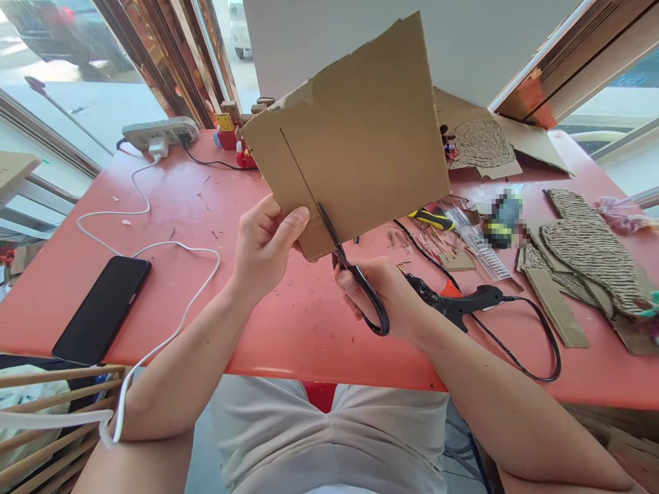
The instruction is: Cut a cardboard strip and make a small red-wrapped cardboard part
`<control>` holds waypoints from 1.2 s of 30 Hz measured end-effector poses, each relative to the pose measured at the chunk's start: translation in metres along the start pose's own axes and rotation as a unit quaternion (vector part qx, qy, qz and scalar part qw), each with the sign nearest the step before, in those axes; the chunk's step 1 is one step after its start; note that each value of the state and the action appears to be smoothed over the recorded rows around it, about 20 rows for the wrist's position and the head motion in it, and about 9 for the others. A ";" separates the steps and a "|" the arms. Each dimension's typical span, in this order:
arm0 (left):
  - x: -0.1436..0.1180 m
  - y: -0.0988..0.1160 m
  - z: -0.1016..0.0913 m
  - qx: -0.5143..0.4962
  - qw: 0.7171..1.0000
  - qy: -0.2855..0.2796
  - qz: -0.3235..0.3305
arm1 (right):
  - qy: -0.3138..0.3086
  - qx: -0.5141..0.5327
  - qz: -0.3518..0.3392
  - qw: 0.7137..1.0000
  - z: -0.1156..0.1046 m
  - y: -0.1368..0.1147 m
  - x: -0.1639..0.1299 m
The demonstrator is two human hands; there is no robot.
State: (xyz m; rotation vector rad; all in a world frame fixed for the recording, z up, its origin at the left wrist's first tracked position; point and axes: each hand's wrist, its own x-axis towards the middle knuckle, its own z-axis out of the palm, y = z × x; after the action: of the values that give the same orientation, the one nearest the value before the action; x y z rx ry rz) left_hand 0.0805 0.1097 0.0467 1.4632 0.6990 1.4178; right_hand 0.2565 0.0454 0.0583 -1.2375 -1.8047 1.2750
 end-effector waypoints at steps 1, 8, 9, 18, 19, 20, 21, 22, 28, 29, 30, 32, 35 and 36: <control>0.000 0.000 0.001 0.006 1.000 0.004 0.002 | 0.001 -0.002 0.001 1.000 0.000 0.000 0.000; 0.003 -0.007 0.000 0.013 1.000 0.014 0.012 | -0.021 -0.003 0.027 0.999 -0.001 0.005 0.001; 0.004 -0.009 -0.001 0.017 0.999 0.020 0.023 | -0.026 -0.002 0.029 0.999 -0.001 0.006 0.001; -0.001 -0.005 0.002 0.030 0.999 -0.027 -0.015 | -0.053 0.030 0.011 0.998 -0.007 0.007 0.000; -0.002 -0.004 0.003 0.021 0.999 -0.036 -0.026 | -0.057 0.032 0.012 0.998 -0.007 0.007 0.000; -0.003 -0.003 0.003 0.013 0.998 -0.042 -0.034 | -0.057 0.034 0.010 0.998 -0.007 0.008 0.000; -0.003 -0.003 0.004 0.005 0.998 -0.045 -0.038 | -0.056 0.036 0.007 0.998 -0.007 0.010 -0.001; -0.003 -0.003 0.004 -0.001 0.998 -0.046 -0.038 | -0.053 0.039 0.003 0.998 -0.006 0.012 -0.001; -0.002 -0.002 0.004 0.001 0.999 -0.039 -0.019 | -0.042 0.049 -0.013 0.998 -0.003 0.021 0.000; -0.002 -0.002 0.004 0.004 0.999 -0.035 -0.015 | -0.041 0.047 -0.018 0.998 -0.003 0.020 0.000; -0.002 -0.002 0.004 0.007 0.999 -0.030 -0.009 | -0.039 0.044 -0.024 0.998 -0.003 0.020 0.000; -0.002 -0.002 0.004 0.013 1.000 -0.022 0.002 | -0.033 0.042 -0.036 0.998 -0.003 0.021 0.000; -0.002 -0.002 0.004 0.005 1.000 -0.025 0.000 | -0.035 0.041 -0.033 0.998 -0.002 0.026 0.001; -0.002 -0.002 0.004 -0.001 1.000 -0.029 -0.004 | -0.037 0.037 -0.029 0.998 -0.002 0.028 0.001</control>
State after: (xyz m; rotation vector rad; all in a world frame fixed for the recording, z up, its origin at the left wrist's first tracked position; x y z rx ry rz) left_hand 0.0848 0.1079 0.0451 1.4926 0.6665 1.3648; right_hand 0.2674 0.0502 0.0328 -1.1038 -1.8152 1.3572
